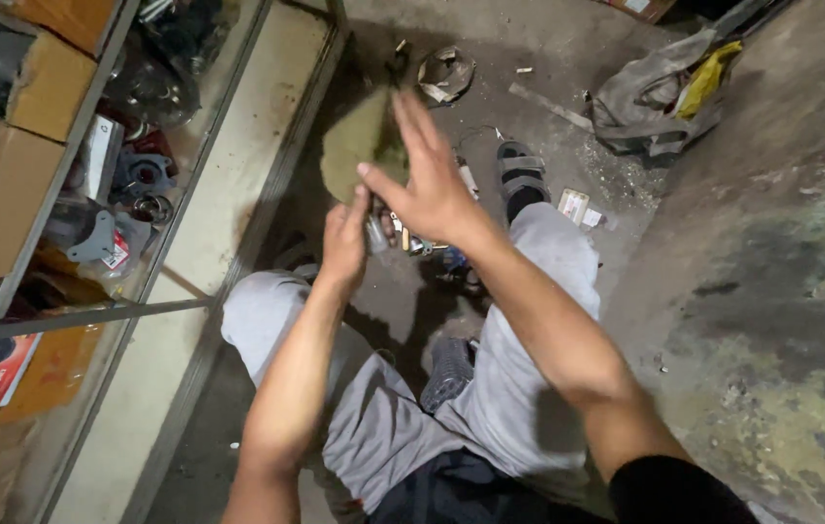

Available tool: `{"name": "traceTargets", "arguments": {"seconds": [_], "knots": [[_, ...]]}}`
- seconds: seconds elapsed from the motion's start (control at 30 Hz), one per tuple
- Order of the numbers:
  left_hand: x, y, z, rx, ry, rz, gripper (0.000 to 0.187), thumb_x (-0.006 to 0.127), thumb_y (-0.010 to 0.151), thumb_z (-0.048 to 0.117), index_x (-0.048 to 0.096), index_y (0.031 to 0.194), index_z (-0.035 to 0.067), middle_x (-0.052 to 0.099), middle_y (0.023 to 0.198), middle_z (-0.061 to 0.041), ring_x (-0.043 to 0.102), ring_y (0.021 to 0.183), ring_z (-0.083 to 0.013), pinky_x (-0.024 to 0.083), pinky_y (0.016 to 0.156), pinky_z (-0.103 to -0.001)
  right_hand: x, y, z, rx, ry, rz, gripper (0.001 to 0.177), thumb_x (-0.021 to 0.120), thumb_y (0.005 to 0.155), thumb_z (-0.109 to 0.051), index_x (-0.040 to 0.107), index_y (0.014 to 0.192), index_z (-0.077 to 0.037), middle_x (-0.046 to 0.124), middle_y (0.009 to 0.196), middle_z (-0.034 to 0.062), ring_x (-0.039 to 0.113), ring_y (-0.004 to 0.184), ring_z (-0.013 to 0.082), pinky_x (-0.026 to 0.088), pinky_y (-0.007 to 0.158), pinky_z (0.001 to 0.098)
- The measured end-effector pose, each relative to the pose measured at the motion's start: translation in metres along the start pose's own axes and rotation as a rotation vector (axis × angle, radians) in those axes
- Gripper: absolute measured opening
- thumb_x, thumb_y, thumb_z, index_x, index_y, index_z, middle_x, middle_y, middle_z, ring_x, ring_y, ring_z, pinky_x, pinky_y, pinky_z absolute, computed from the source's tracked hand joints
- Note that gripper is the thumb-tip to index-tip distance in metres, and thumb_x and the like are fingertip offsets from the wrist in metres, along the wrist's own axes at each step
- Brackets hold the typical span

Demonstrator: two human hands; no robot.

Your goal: The person sits on the floor and wipes several small metal parts with a cloth. They pick up each part, rub it with the cloth, and place it back down or on a nearby shelf.

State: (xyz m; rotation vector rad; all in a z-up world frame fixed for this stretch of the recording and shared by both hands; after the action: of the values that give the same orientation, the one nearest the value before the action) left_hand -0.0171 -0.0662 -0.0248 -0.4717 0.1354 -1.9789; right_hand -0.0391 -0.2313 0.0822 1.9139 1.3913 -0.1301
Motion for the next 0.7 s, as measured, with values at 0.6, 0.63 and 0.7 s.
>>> {"name": "traceTargets", "arguments": {"seconds": [0.6,0.63,0.7], "knots": [[-0.033,0.01,-0.022,-0.026,-0.012,0.197,0.058,0.058,0.101,0.057,0.07,0.093,0.001,0.069,0.073,-0.007,0.065,0.06,-0.0176,0.054,0.057,-0.034,-0.133,0.03,-0.309,-0.651,-0.781,-0.513,0.039,0.061,0.091,-0.023,0.071,0.116,0.005,0.066,0.124,0.0154,0.063,0.121,0.0304,0.05,0.105,0.0493],[-0.032,0.014,-0.019,-0.014,-0.014,0.196,0.058,0.058,0.101,0.057,0.07,0.093,0.001,0.069,0.073,-0.007,0.065,0.06,-0.0176,0.054,0.057,-0.034,-0.135,0.031,-0.309,-0.66,-0.786,-0.507,0.039,0.061,0.091,-0.023,0.071,0.116,0.005,0.066,0.124,0.0154,0.063,0.121,0.0304,0.05,0.105,0.0493],[-0.033,0.019,-0.015,-0.038,-0.022,0.227,0.059,0.06,0.1,0.057,0.072,0.093,0.0,0.07,0.073,-0.007,0.065,0.061,-0.0175,0.054,0.058,-0.033,-0.14,0.033,-0.311,-0.631,-0.695,-0.535,0.038,0.063,0.087,-0.024,0.072,0.112,0.004,0.067,0.125,0.017,0.064,0.12,0.032,0.051,0.104,0.0505]]}}
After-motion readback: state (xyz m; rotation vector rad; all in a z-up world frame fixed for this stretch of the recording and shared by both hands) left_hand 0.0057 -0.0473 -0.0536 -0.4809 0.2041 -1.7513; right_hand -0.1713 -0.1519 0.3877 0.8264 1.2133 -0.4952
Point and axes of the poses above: each hand's wrist, its own y-axis towards the middle knuckle, its own x-axis out of the palm, z = x × y, the point moved 4 cm from there along y, towards the middle knuckle
